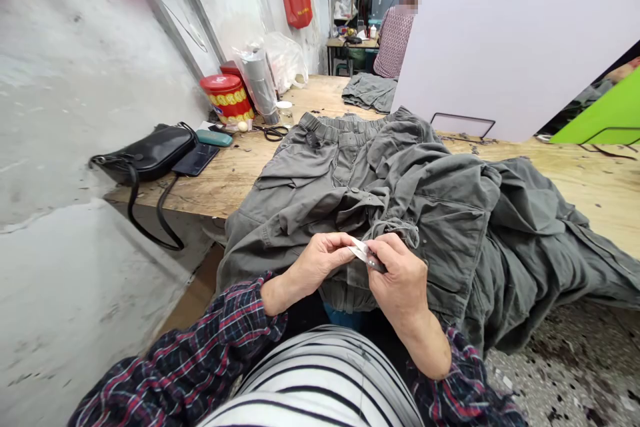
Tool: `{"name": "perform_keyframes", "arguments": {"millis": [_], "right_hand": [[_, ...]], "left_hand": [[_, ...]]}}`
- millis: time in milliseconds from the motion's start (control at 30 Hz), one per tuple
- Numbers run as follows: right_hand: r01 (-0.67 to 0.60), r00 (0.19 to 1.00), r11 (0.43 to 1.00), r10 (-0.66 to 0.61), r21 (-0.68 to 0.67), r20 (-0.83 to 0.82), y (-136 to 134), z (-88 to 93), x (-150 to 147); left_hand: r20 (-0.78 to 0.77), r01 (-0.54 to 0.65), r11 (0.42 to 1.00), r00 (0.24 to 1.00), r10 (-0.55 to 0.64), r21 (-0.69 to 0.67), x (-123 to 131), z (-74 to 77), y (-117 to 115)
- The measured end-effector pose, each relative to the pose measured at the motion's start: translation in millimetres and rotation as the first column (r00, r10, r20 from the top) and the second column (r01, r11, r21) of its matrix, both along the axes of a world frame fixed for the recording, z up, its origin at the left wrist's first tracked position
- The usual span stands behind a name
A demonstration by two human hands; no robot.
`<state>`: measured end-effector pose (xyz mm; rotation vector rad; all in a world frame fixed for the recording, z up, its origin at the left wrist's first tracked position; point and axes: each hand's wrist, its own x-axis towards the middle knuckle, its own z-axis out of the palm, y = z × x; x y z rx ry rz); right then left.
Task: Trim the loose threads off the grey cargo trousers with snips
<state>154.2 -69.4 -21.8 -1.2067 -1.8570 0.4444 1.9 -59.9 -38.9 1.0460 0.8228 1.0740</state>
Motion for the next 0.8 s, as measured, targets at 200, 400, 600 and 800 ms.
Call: {"name": "perform_keyframes", "arguments": {"millis": [200, 400, 600, 800], "right_hand": [[0.006, 0.970, 0.948, -0.083, -0.319, -0.227, -4, 1.1, 13], [-0.044, 0.954, 0.890, -0.098, -0.454, -0.283, -15, -4.8, 22], [-0.040, 0.995, 0.995, 0.031, -0.095, -0.094, -38, -8.1, 1], [-0.085, 0.989, 0.991, 0.071, 0.108, 0.126, -31, -30.6, 11]], "left_hand": [[-0.083, 0.063, 0.988, 0.995, -0.051, 0.144, -3, -5.5, -1], [-0.506, 0.120, 0.867, 0.847, 0.165, 0.483, -2, -7.0, -11], [-0.606, 0.163, 0.662, 0.598, 0.524, 0.732, 1, -13.2, -20], [-0.559, 0.077, 0.725, 0.694, 0.454, 0.684, -6, -21.9, -22]]}}
